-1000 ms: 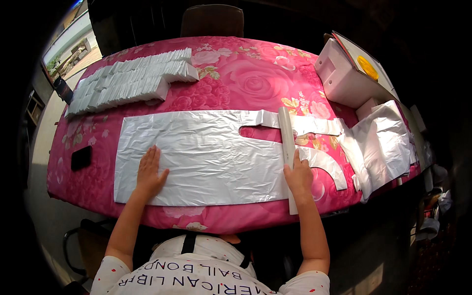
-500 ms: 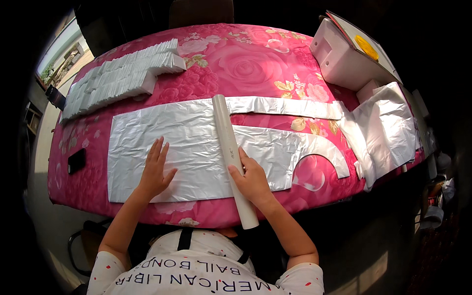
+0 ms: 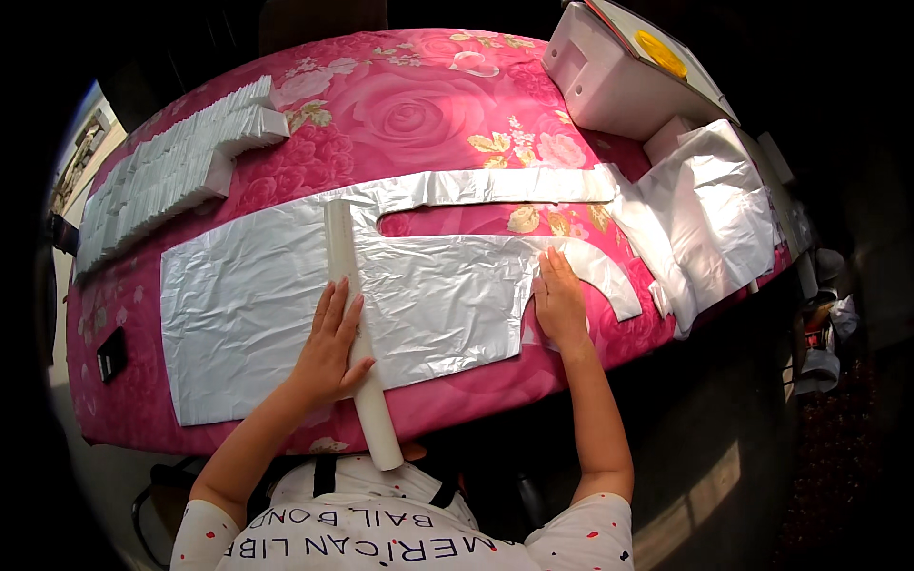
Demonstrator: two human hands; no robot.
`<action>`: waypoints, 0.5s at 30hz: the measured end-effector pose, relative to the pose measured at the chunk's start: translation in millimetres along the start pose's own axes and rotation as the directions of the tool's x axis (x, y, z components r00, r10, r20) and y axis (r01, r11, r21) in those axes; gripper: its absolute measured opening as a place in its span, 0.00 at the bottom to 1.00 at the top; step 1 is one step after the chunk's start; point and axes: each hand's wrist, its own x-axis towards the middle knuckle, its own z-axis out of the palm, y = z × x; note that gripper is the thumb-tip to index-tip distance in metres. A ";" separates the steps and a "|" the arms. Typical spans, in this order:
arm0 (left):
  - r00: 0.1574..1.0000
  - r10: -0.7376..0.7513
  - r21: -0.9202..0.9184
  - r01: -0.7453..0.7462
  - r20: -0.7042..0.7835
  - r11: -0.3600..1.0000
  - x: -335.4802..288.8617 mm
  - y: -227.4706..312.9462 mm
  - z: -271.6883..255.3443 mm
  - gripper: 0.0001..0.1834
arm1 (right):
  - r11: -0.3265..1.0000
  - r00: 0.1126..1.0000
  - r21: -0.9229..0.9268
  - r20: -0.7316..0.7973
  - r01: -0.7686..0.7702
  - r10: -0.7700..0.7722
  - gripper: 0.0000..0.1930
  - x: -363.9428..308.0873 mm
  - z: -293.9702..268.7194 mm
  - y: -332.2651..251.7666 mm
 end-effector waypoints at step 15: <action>0.999 -0.033 0.015 0.033 0.000 0.999 15.7 18.1 11.4 0.30 | 0.913 0.858 -0.173 -0.442 -0.370 0.264 0.04 -10.3 -36.5 42.6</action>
